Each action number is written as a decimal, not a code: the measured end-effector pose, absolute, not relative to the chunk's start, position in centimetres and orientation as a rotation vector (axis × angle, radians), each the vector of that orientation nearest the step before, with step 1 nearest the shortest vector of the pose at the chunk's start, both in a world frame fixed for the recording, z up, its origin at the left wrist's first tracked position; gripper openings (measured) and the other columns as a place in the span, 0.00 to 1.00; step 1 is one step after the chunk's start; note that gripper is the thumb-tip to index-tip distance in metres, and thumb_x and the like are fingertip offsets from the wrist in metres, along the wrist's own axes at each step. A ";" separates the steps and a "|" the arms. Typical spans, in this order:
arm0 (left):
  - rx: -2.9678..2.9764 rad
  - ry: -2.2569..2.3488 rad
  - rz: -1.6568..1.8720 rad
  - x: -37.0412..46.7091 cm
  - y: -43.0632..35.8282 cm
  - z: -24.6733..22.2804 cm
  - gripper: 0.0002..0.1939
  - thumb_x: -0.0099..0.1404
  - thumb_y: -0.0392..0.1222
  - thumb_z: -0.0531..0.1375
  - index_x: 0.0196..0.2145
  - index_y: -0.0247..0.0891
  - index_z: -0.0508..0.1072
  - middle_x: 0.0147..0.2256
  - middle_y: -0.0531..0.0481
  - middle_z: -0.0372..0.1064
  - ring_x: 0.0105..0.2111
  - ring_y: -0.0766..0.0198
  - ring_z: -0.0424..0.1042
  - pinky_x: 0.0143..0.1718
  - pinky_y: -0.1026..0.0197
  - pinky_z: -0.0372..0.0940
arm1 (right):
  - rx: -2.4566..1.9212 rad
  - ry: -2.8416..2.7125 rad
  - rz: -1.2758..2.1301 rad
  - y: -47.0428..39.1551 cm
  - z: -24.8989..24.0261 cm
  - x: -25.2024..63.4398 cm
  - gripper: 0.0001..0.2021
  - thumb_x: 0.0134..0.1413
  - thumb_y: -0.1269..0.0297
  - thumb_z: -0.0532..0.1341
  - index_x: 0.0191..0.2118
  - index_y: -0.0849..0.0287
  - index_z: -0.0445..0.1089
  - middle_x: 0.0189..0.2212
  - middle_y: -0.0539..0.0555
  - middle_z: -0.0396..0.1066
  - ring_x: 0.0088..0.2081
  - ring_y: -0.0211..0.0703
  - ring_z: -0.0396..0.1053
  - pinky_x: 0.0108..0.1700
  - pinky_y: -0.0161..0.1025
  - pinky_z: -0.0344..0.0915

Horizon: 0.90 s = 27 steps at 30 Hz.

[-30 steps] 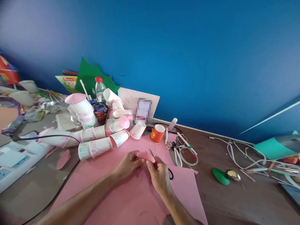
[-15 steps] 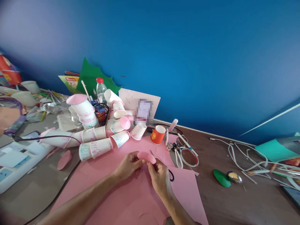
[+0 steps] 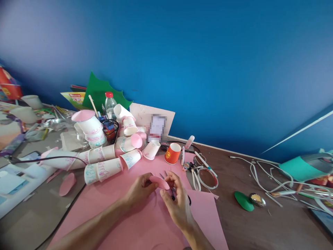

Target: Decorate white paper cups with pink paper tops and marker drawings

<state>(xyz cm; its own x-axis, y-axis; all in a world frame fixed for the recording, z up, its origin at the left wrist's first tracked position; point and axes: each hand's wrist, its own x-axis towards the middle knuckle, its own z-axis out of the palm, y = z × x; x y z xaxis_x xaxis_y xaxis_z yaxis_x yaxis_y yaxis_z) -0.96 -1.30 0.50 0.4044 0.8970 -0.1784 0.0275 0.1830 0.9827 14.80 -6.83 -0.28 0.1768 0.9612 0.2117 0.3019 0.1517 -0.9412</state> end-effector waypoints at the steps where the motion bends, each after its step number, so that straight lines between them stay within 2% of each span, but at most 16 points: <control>1: 1.257 0.987 0.765 -0.9 -1.3 0.4 0.10 0.56 0.46 0.61 0.26 0.35 0.71 0.22 0.56 0.60 0.24 0.68 0.57 0.24 0.65 0.51 | -1.369 -1.330 0.758 -6.8 -0.4 14.8 0.21 0.54 0.58 0.64 0.53 0.55 0.65 0.41 0.58 0.73 0.43 0.49 0.71 0.42 0.41 0.69; 4: 1.333 0.966 0.719 -0.9 -1.3 0.4 0.08 0.57 0.43 0.59 0.26 0.34 0.70 0.22 0.57 0.58 0.22 0.70 0.54 0.23 0.66 0.49 | -1.415 -1.277 0.713 -6.5 -0.8 14.8 0.16 0.53 0.58 0.63 0.48 0.56 0.69 0.36 0.57 0.74 0.39 0.48 0.72 0.41 0.41 0.70; 7: 1.366 0.862 0.702 -1.2 -1.2 0.4 0.07 0.57 0.41 0.61 0.29 0.34 0.70 0.24 0.56 0.59 0.24 0.70 0.56 0.24 0.66 0.51 | -1.457 -1.190 0.657 -6.0 -0.6 15.0 0.14 0.50 0.58 0.63 0.43 0.57 0.71 0.33 0.56 0.75 0.34 0.46 0.72 0.37 0.40 0.70; 10: 1.320 0.703 0.746 -1.5 -0.9 0.3 0.15 0.56 0.47 0.65 0.37 0.35 0.70 0.29 0.53 0.62 0.26 0.70 0.59 0.27 0.66 0.55 | -1.466 -1.122 0.684 -5.4 0.1 15.2 0.15 0.45 0.58 0.65 0.40 0.58 0.71 0.30 0.54 0.74 0.30 0.45 0.71 0.31 0.38 0.68; 13: 1.270 0.576 0.783 -1.8 -0.5 0.0 0.25 0.55 0.52 0.66 0.46 0.38 0.68 0.38 0.50 0.62 0.26 0.72 0.60 0.27 0.66 0.57 | -1.439 -1.081 0.815 -5.0 0.3 15.4 0.18 0.42 0.60 0.65 0.42 0.58 0.68 0.28 0.53 0.75 0.30 0.46 0.72 0.30 0.38 0.68; 17: 1.174 0.497 0.747 -1.8 -0.3 -0.3 0.34 0.51 0.48 0.70 0.54 0.46 0.62 0.46 0.47 0.61 0.31 0.69 0.66 0.31 0.64 0.63 | -1.419 -1.082 0.971 -4.9 -0.3 15.3 0.21 0.43 0.62 0.65 0.45 0.57 0.65 0.32 0.54 0.76 0.33 0.47 0.74 0.34 0.40 0.69; 21: 1.172 0.478 0.706 -1.6 -0.5 -0.1 0.32 0.52 0.43 0.69 0.53 0.45 0.64 0.51 0.44 0.64 0.43 0.59 0.70 0.41 0.59 0.66 | -1.450 -1.174 1.047 -5.1 -0.7 15.2 0.21 0.48 0.62 0.63 0.49 0.59 0.62 0.30 0.52 0.76 0.33 0.46 0.73 0.36 0.41 0.67; 23: 1.213 0.551 0.701 -1.5 -0.5 0.1 0.28 0.53 0.41 0.67 0.51 0.41 0.67 0.49 0.45 0.67 0.43 0.59 0.70 0.40 0.60 0.66 | -1.499 -1.244 1.005 -5.3 -0.4 15.3 0.21 0.50 0.63 0.62 0.50 0.59 0.62 0.25 0.49 0.73 0.29 0.44 0.71 0.34 0.40 0.65; 25: 1.256 0.668 0.698 -1.5 -0.4 0.1 0.23 0.53 0.40 0.65 0.48 0.37 0.69 0.42 0.46 0.71 0.34 0.63 0.71 0.33 0.62 0.65 | -1.495 -1.306 0.971 -5.5 0.2 15.6 0.22 0.50 0.61 0.62 0.52 0.59 0.62 0.24 0.48 0.71 0.27 0.42 0.69 0.32 0.39 0.64; 27: 1.282 0.758 0.688 -1.5 -0.1 0.0 0.17 0.54 0.39 0.63 0.42 0.33 0.69 0.32 0.50 0.70 0.25 0.67 0.68 0.25 0.64 0.61 | -1.430 -1.330 0.977 -5.6 1.2 16.1 0.23 0.51 0.58 0.63 0.52 0.59 0.63 0.28 0.50 0.73 0.29 0.42 0.69 0.33 0.39 0.65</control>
<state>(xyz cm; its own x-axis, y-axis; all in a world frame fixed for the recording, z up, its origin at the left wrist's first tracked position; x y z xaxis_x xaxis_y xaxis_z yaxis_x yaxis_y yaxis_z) -1.51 -0.10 0.00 0.5834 0.8046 -0.1105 -0.0316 0.1585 0.9869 16.14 -5.57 1.16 0.1006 0.9942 0.0367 0.2622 0.0091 -0.9650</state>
